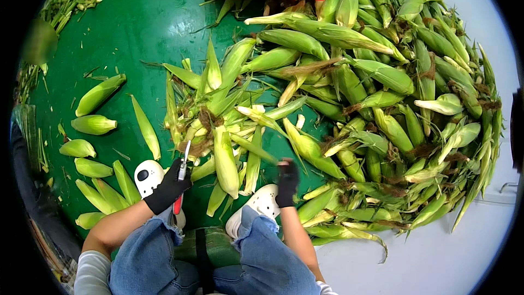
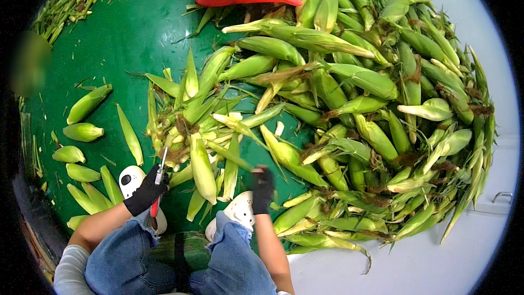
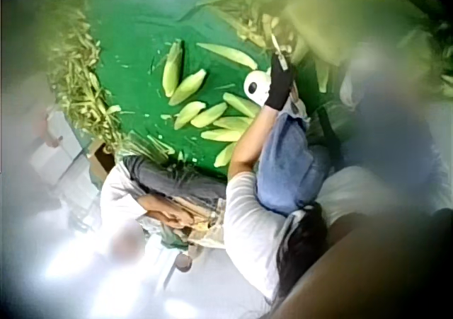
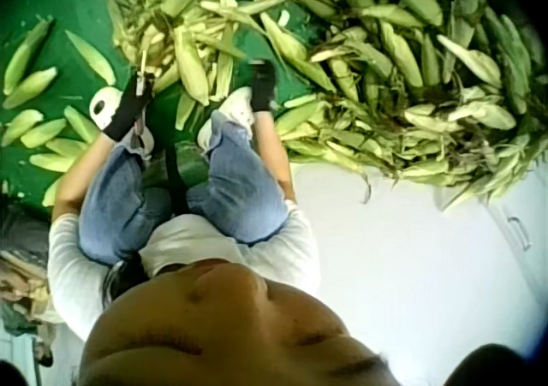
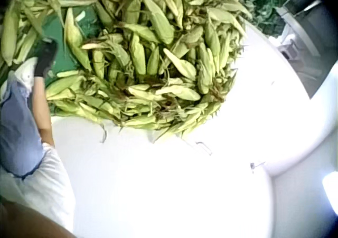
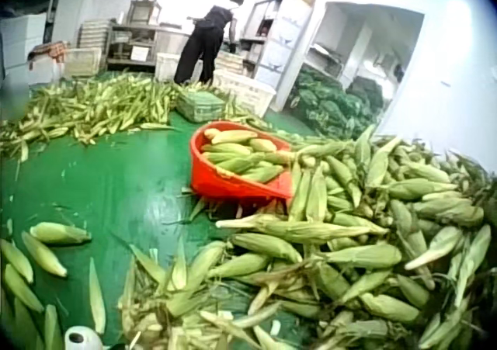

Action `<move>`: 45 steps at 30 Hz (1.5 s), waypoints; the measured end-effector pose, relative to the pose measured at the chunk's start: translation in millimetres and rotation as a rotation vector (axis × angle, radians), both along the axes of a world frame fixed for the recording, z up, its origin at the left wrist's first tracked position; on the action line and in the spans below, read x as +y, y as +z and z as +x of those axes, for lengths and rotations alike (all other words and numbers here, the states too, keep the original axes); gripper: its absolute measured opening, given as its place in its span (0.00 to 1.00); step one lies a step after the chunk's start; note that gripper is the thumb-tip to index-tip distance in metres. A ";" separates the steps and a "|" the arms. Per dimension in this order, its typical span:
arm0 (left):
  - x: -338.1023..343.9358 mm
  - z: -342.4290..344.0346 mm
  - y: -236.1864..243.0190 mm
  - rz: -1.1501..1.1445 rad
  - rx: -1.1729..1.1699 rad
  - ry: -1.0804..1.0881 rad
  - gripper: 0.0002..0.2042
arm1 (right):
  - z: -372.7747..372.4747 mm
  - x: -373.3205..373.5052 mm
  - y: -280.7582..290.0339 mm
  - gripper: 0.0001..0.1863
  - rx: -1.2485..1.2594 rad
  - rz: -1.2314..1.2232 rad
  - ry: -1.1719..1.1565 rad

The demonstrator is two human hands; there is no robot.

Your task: The person sits on a green floor and uses shears to trim the husks and silks off corn cobs. They pick up cobs from a large pile, cut the ends, and place the trimmed cobs into a red basket while discarding the husks.

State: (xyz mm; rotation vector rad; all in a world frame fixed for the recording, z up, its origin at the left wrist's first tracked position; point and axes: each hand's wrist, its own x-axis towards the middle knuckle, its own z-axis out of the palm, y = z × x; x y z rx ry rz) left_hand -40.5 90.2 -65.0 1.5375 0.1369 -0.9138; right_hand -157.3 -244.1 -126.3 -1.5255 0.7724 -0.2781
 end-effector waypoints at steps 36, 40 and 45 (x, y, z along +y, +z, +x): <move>-82.6 -11.2 66.3 -0.449 0.453 -0.256 0.21 | 24.3 31.3 172.8 0.41 -0.586 0.119 -0.256; -66.3 4.4 67.6 -0.218 0.531 -0.048 0.22 | 27.1 31.3 192.8 0.45 -0.588 -0.296 -0.159; -69.5 13.5 82.7 -0.195 0.579 -0.417 0.20 | 41.1 -0.7 194.3 0.31 -0.387 0.342 -0.444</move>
